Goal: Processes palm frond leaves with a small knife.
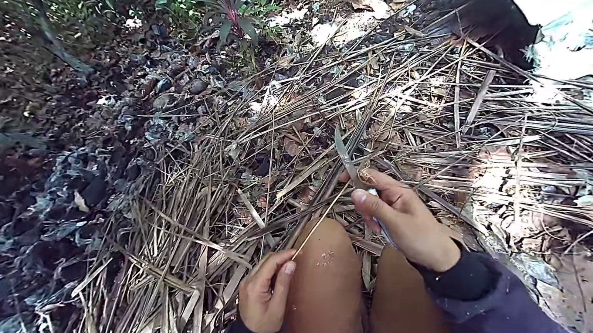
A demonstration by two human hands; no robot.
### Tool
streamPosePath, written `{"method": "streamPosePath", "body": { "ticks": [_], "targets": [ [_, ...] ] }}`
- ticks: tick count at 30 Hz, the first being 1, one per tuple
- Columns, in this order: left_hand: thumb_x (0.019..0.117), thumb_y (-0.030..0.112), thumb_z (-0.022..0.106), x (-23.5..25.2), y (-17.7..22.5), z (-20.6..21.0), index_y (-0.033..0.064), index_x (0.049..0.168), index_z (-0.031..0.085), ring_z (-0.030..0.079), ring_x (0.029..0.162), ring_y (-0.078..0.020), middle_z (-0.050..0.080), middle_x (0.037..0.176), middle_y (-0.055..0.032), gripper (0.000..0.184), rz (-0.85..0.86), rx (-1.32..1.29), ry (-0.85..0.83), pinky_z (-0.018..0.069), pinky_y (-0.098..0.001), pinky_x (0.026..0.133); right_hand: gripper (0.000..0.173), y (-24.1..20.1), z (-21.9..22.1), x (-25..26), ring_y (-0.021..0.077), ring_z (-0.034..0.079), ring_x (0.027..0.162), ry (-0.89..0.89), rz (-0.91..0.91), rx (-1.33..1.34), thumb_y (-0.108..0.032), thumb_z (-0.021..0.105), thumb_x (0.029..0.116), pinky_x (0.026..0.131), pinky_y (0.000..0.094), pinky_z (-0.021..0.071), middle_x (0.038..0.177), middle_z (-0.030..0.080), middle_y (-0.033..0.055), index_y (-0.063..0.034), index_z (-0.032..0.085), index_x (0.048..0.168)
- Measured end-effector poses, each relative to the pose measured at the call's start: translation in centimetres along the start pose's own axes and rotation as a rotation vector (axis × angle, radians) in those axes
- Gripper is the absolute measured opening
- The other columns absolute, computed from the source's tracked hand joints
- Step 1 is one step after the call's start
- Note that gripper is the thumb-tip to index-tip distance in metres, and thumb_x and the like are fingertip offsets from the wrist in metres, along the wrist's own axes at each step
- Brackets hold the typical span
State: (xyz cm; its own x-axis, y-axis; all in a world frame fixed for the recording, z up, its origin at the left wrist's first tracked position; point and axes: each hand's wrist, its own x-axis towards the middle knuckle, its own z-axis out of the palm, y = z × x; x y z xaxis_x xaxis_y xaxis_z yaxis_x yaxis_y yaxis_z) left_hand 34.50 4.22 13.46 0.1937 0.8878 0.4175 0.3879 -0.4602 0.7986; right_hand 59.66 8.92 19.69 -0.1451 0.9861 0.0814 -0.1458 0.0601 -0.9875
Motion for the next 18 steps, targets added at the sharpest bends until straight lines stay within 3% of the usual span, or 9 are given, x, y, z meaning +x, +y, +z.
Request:
{"method": "streamPosePath", "body": {
  "ticks": [4, 5, 8, 10, 12, 15, 18],
  "targets": [
    [0.1051, 0.022, 0.054, 0.2, 0.3, 0.4, 0.0002, 0.102, 0.071, 0.057, 0.069, 0.0078, 0.070, 0.086, 0.0003, 0.028, 0.074, 0.024, 0.052, 0.0490, -0.0084, 0.065, 0.032, 0.3, 1.8, -1.6, -0.0027, 0.046, 0.059, -0.289, 0.099, -0.034, -0.019, 0.050, 0.1046, 0.055, 0.0148, 0.0414, 0.077, 0.053, -0.0056, -0.0012, 0.059, 0.129],
    [0.1058, 0.023, 0.053, 0.1, 0.4, 0.2, 0.0010, 0.101, 0.071, 0.059, 0.071, 0.0074, 0.071, 0.087, -0.0001, 0.029, 0.098, 0.055, 0.063, 0.0497, -0.0082, 0.066, 0.030, 0.1, 1.3, -1.5, -0.0038, 0.046, 0.058, -0.294, 0.098, -0.039, -0.019, 0.050, 0.1044, 0.054, 0.0139, 0.0406, 0.076, 0.053, -0.0068, -0.0018, 0.061, 0.127],
    [0.1051, 0.022, 0.054, -0.6, 0.3, -0.4, -0.0004, 0.099, 0.071, 0.063, 0.075, 0.0037, 0.072, 0.088, -0.0048, 0.029, 0.137, 0.180, 0.092, 0.0514, -0.0093, 0.072, 0.029, -0.9, -3.9, 0.6, -0.0030, 0.041, 0.048, 0.007, -0.007, -0.066, -0.020, 0.046, 0.1060, 0.045, 0.0129, 0.0363, 0.065, 0.050, -0.0091, -0.0117, 0.064, 0.126],
    [0.1052, 0.023, 0.053, -0.8, 0.3, -0.8, 0.0003, 0.098, 0.071, 0.060, 0.070, 0.0055, 0.070, 0.083, -0.0024, 0.030, 0.096, 0.196, 0.099, 0.0501, -0.0082, 0.067, 0.031, -1.5, -7.0, 1.4, -0.0014, 0.039, 0.047, 0.205, -0.082, -0.020, -0.025, 0.039, 0.1094, 0.043, 0.0132, 0.0361, 0.065, 0.045, -0.0097, -0.0162, 0.058, 0.132],
    [0.1043, 0.022, 0.054, -0.5, 0.4, -0.9, 0.0001, 0.098, 0.071, 0.055, 0.062, 0.0083, 0.067, 0.076, 0.0020, 0.029, 0.021, 0.123, 0.088, 0.0466, -0.0073, 0.060, 0.037, -2.0, -7.3, 1.3, 0.0000, 0.042, 0.047, 0.260, -0.107, 0.042, -0.026, 0.037, 0.1095, 0.044, 0.0144, 0.0388, 0.066, 0.046, -0.0088, -0.0177, 0.051, 0.143],
    [0.1036, 0.020, 0.055, 0.0, 1.0, -0.8, 0.0000, 0.101, 0.071, 0.051, 0.060, 0.0108, 0.062, 0.072, 0.0078, 0.026, -0.067, -0.043, 0.026, 0.0432, -0.0066, 0.056, 0.050, -1.6, -4.4, 0.0, 0.0015, 0.048, 0.048, 0.105, -0.062, 0.145, -0.023, 0.045, 0.1041, 0.046, 0.0170, 0.0455, 0.064, 0.051, -0.0074, -0.0200, 0.040, 0.154],
    [0.1050, 0.024, 0.055, 0.1, 1.3, -1.0, 0.0060, 0.103, 0.071, 0.049, 0.059, 0.0113, 0.060, 0.071, 0.0117, 0.024, -0.093, -0.150, -0.042, 0.0413, -0.0062, 0.054, 0.060, -1.1, -1.9, -0.6, -0.0027, 0.050, 0.052, -0.166, -0.003, 0.215, -0.024, 0.052, 0.1021, 0.050, 0.0127, 0.0442, 0.064, 0.054, -0.0094, -0.0190, 0.031, 0.158]
  ]
}}
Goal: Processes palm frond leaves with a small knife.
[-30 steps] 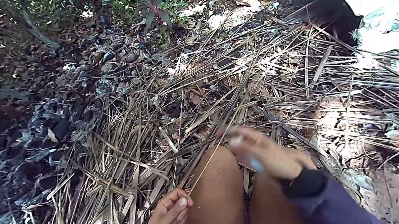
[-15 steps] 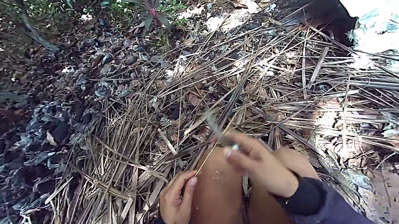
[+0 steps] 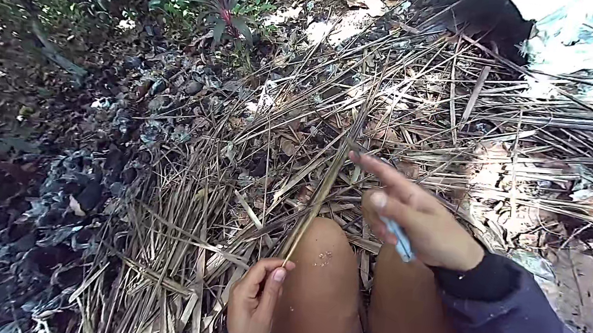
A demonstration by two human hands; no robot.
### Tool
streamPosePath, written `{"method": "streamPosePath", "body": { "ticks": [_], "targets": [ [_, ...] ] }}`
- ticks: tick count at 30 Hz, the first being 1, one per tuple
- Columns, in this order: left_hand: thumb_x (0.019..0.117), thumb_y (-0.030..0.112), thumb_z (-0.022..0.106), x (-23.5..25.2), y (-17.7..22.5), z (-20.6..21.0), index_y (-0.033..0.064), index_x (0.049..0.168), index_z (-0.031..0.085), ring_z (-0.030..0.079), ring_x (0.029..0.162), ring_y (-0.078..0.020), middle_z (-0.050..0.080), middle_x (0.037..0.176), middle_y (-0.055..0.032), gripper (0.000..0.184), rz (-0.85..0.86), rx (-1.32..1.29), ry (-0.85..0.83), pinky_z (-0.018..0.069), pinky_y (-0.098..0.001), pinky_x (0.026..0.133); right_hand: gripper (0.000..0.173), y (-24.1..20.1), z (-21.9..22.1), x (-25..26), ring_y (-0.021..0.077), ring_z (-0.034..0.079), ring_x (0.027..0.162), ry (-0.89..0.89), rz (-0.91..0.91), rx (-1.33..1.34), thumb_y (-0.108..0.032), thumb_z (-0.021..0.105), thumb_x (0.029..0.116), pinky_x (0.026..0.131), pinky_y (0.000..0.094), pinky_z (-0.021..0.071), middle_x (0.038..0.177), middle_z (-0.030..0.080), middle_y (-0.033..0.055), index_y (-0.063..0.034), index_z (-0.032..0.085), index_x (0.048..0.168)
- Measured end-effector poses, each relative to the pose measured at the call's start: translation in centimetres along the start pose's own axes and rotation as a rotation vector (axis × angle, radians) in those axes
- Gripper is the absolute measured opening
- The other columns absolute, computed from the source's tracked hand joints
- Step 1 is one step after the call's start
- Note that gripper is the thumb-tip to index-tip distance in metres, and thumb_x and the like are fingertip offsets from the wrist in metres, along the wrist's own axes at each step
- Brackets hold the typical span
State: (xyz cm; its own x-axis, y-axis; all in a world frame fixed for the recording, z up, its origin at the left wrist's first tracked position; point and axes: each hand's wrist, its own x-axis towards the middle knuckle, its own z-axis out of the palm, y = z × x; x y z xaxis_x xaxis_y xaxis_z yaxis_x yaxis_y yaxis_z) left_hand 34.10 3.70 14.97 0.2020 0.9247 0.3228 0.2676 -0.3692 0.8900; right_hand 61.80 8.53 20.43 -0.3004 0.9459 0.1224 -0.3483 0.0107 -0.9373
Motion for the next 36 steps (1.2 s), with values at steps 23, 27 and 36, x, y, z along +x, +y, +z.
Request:
{"method": "streamPosePath", "body": {
  "ticks": [23, 27, 36],
  "targets": [
    [0.1102, 0.036, 0.042, -1.5, 1.0, -2.8, 0.0114, 0.103, 0.068, 0.044, 0.056, 0.0105, 0.049, 0.062, 0.0101, 0.037, -0.087, -0.216, -0.409, 0.0380, -0.0068, 0.056, 0.031, -0.3, -0.1, 0.1, -0.0090, 0.045, 0.057, -0.098, -0.204, -0.384, -0.024, 0.054, 0.1040, 0.053, 0.0084, 0.0397, 0.071, 0.054, -0.0113, -0.0090, 0.061, 0.130],
    [0.1080, 0.038, 0.047, -1.6, 2.5, -2.5, 0.0184, 0.104, 0.069, 0.043, 0.054, 0.0111, 0.048, 0.061, 0.0171, 0.030, -0.356, -0.530, -0.490, 0.0368, -0.0079, 0.052, 0.037, 2.0, -1.1, 0.7, 0.0130, 0.061, 0.068, 0.105, -0.630, -1.147, -0.024, 0.051, 0.1030, 0.063, 0.0326, 0.0484, 0.086, 0.071, 0.0049, -0.0074, 0.066, 0.132],
    [0.1013, 0.038, 0.061, -2.0, 1.5, -4.5, 0.0219, 0.100, 0.071, 0.046, 0.044, 0.0062, 0.048, 0.056, 0.0170, 0.019, -0.779, -0.928, -0.480, 0.0400, -0.0117, 0.043, 0.044, -1.2, -12.4, 0.2, 0.0482, 0.068, 0.100, 0.647, -0.189, -1.252, -0.019, 0.048, 0.1075, 0.090, 0.0664, 0.0499, 0.119, 0.066, 0.0328, 0.0003, 0.051, 0.147]
  ]
}}
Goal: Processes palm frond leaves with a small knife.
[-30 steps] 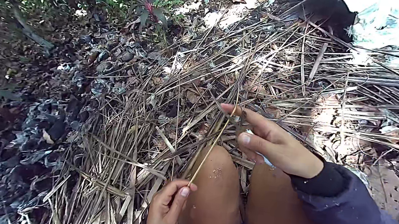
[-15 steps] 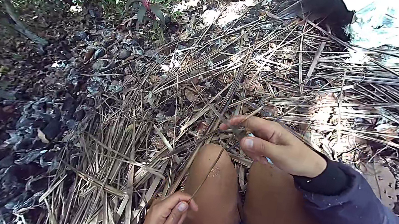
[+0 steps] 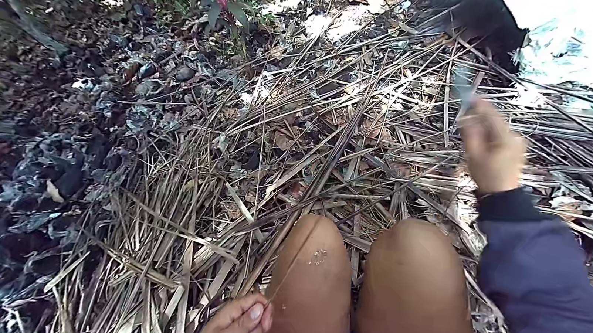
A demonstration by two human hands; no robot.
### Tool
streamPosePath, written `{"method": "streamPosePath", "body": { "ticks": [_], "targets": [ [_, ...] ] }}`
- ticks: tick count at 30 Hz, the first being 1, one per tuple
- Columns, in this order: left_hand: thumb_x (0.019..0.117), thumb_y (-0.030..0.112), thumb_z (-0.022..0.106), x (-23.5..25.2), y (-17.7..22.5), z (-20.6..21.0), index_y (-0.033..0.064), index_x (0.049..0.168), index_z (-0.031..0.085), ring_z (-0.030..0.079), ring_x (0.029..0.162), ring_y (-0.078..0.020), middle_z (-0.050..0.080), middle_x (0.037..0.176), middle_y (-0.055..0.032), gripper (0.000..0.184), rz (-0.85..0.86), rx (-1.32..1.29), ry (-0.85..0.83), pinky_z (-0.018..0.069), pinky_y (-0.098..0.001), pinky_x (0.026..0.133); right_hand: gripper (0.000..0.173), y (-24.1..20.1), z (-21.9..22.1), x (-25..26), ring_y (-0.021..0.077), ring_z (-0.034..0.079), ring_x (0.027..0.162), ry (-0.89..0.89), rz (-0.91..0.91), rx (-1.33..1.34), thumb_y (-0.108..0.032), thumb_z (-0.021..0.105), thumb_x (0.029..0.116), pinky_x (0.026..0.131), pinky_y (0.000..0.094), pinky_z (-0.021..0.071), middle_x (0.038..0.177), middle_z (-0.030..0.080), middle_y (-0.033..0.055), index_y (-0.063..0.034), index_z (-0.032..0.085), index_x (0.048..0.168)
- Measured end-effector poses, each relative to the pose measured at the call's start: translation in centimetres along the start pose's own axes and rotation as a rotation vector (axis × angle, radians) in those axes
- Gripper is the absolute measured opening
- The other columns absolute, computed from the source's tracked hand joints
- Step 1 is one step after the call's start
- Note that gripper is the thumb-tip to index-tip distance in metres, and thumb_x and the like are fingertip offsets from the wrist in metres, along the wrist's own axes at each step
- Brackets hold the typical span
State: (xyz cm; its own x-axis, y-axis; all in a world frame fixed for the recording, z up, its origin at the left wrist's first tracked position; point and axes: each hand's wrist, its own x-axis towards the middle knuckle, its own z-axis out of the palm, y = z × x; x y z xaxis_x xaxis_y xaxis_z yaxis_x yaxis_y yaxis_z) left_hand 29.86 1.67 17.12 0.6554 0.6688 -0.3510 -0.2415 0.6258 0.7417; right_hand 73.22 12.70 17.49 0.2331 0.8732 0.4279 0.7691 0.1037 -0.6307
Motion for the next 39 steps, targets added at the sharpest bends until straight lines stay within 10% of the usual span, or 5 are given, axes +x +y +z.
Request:
{"method": "streamPosePath", "body": {
  "ticks": [7, 16, 25, 32, 39],
  "targets": [
    [0.1070, 0.027, 0.050, 1.0, -1.0, 0.6, 0.0133, 0.104, 0.072, 0.044, 0.053, 0.0113, 0.052, 0.062, 0.0188, 0.025, 0.416, 0.678, 0.365, 0.0381, -0.0082, 0.051, 0.075, 4.8, -2.6, 0.5, 0.0618, 0.062, 0.091, -0.592, 0.500, -0.496, -0.023, 0.066, 0.1001, 0.078, 0.0781, 0.0440, 0.102, 0.064, 0.0399, -0.0098, 0.024, 0.161],
    [0.1063, 0.022, 0.049, 5.3, -1.5, 1.6, -0.0019, 0.095, 0.070, 0.057, 0.057, 0.0000, 0.064, 0.069, -0.0036, 0.034, 0.828, 1.284, 0.617, 0.0502, -0.0133, 0.058, 0.061, -14.9, 4.9, -10.7, -0.0001, 0.051, 0.058, -1.152, 0.341, 1.152, -0.020, 0.051, 0.1038, 0.053, 0.0175, 0.0433, 0.077, 0.060, -0.0038, -0.0049, 0.027, 0.159],
    [0.1085, 0.028, 0.045, 3.6, -3.2, -0.7, 0.0026, 0.094, 0.070, 0.063, 0.066, -0.0040, 0.070, 0.080, -0.0061, 0.038, 0.822, 1.448, 0.712, 0.0523, -0.0145, 0.066, 0.031, -8.4, 2.0, -2.3, -0.0021, 0.042, 0.048, -0.336, 0.375, 1.163, -0.032, 0.038, 0.1104, 0.046, 0.0136, 0.0404, 0.063, 0.044, -0.0115, -0.0201, 0.057, 0.132],
    [0.1068, 0.023, 0.048, 4.5, -2.4, 0.1, -0.0004, 0.095, 0.071, 0.063, 0.066, -0.0042, 0.071, 0.081, -0.0087, 0.034, 0.870, 1.437, 0.704, 0.0519, -0.0133, 0.067, 0.042, -15.4, 5.8, -8.9, -0.0010, 0.048, 0.057, -1.048, 0.537, 1.156, -0.019, 0.049, 0.1052, 0.051, 0.0153, 0.0421, 0.076, 0.052, -0.0078, -0.0086, 0.047, 0.146],
    [0.1082, 0.032, 0.046, 2.6, -2.4, -0.5, 0.0026, 0.096, 0.071, 0.045, 0.051, 0.0071, 0.053, 0.060, 0.0063, 0.040, 0.644, 1.135, 0.596, 0.0415, -0.0102, 0.052, 0.048, -12.1, 4.0, -5.0, 0.0007, 0.048, 0.050, -0.646, 0.410, 1.189, -0.026, 0.041, 0.1071, 0.048, 0.0168, 0.0454, 0.065, 0.050, -0.0079, -0.0188, 0.038, 0.154]
  ]
}}
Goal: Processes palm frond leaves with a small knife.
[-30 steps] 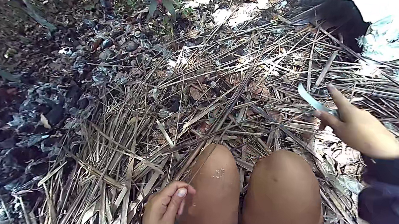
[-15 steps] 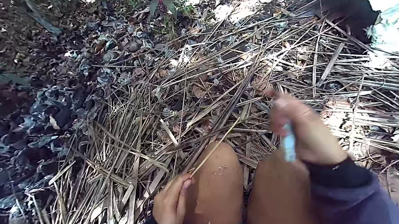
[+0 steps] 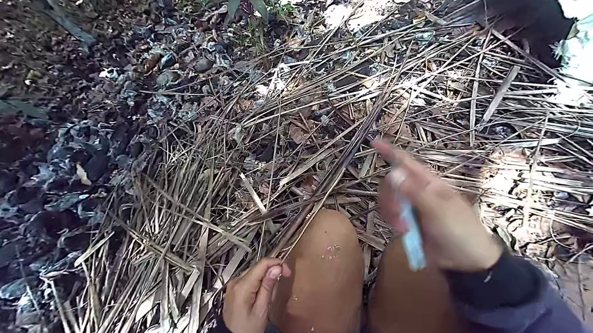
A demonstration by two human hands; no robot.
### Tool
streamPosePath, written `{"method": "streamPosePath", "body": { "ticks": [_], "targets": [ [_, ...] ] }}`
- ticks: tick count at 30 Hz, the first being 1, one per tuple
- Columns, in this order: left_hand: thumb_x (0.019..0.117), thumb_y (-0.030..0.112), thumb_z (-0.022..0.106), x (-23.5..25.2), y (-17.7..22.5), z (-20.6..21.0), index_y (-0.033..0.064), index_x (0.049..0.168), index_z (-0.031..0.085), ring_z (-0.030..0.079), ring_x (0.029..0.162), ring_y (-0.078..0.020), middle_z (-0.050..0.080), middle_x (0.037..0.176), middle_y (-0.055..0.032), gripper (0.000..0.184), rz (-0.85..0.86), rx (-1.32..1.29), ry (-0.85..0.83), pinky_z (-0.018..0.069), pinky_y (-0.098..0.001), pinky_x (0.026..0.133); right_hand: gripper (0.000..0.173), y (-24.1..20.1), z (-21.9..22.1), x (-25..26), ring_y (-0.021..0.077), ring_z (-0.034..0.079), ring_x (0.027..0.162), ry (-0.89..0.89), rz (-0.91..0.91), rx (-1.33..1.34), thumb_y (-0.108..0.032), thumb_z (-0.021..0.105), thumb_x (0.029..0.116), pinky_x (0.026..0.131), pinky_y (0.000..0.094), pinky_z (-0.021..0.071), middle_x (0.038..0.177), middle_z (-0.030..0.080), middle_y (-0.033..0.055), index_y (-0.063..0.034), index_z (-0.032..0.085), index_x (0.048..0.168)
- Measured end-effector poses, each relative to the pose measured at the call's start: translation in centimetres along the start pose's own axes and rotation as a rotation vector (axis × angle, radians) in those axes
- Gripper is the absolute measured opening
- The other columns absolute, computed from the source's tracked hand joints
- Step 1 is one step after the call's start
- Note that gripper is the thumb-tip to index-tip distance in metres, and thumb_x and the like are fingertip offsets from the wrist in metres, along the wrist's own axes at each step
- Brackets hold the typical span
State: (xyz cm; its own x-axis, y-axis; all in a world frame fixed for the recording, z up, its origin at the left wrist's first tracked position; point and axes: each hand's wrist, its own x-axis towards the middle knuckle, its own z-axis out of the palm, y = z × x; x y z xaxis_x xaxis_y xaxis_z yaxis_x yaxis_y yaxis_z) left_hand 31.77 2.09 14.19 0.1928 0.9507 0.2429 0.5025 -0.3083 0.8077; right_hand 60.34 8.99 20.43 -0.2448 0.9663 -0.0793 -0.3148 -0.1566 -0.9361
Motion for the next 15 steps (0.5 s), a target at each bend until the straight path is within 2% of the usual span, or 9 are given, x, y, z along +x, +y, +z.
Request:
{"method": "streamPosePath", "body": {
  "ticks": [1, 2, 4, 7, 9, 15],
  "targets": [
    [0.1079, 0.031, 0.047, 0.2, 0.5, 0.1, 0.0024, 0.096, 0.071, 0.045, 0.052, 0.0087, 0.052, 0.060, 0.0089, 0.039, -0.027, -0.057, -0.015, 0.0409, -0.0092, 0.052, 0.054, 0.9, 1.8, -1.0, -0.0006, 0.051, 0.055, -0.129, 0.105, -0.037, -0.024, 0.045, 0.1062, 0.052, 0.0159, 0.0461, 0.071, 0.054, -0.0078, -0.0163, 0.031, 0.158],
    [0.1074, 0.029, 0.048, 0.5, 0.9, 0.2, 0.0024, 0.096, 0.070, 0.044, 0.052, 0.0100, 0.051, 0.060, 0.0113, 0.037, -0.052, -0.122, -0.028, 0.0403, -0.0085, 0.052, 0.055, 1.9, 3.7, -1.8, -0.0015, 0.050, 0.057, -0.244, 0.191, -0.056, -0.021, 0.050, 0.1046, 0.052, 0.0154, 0.0448, 0.075, 0.055, -0.0073, -0.0100, 0.034, 0.156],
    [0.1073, 0.028, 0.049, 0.8, 1.5, 0.0, 0.0064, 0.096, 0.069, 0.043, 0.052, 0.0111, 0.050, 0.061, 0.0158, 0.032, -0.105, -0.282, -0.079, 0.0391, -0.0083, 0.051, 0.045, 3.4, 5.4, -1.9, -0.0016, 0.047, 0.058, -0.393, 0.304, -0.047, -0.019, 0.051, 0.1043, 0.052, 0.0160, 0.0412, 0.077, 0.054, -0.0071, -0.0060, 0.046, 0.147],
    [0.1074, 0.034, 0.049, 0.8, 1.3, -0.9, 0.0154, 0.098, 0.068, 0.041, 0.051, 0.0107, 0.046, 0.060, 0.0190, 0.028, -0.177, -0.422, -0.179, 0.0362, -0.0090, 0.049, 0.033, 2.2, 2.9, -0.2, -0.0035, 0.049, 0.057, -0.308, 0.230, -0.018, -0.022, 0.049, 0.1050, 0.052, 0.0129, 0.0428, 0.074, 0.054, -0.0103, -0.0102, 0.059, 0.134],
    [0.1075, 0.033, 0.049, 0.7, 1.4, -0.9, 0.0138, 0.097, 0.069, 0.041, 0.052, 0.0111, 0.046, 0.060, 0.0181, 0.029, -0.152, -0.406, -0.176, 0.0359, -0.0081, 0.050, 0.030, 1.5, 1.3, 0.6, -0.0041, 0.048, 0.054, -0.241, 0.164, 0.053, -0.022, 0.048, 0.1038, 0.051, 0.0114, 0.0411, 0.068, 0.053, -0.0107, -0.0125, 0.063, 0.128],
    [0.1088, 0.032, 0.046, 0.8, 1.0, -0.3, 0.0052, 0.097, 0.069, 0.044, 0.053, 0.0086, 0.050, 0.061, 0.0104, 0.038, -0.011, -0.172, -0.100, 0.0402, -0.0096, 0.052, 0.031, 1.2, -0.4, 1.3, -0.0017, 0.048, 0.049, -0.125, 0.105, 0.164, -0.021, 0.043, 0.1062, 0.047, 0.0115, 0.0426, 0.064, 0.052, -0.0060, -0.0104, 0.062, 0.128]
  ]
}}
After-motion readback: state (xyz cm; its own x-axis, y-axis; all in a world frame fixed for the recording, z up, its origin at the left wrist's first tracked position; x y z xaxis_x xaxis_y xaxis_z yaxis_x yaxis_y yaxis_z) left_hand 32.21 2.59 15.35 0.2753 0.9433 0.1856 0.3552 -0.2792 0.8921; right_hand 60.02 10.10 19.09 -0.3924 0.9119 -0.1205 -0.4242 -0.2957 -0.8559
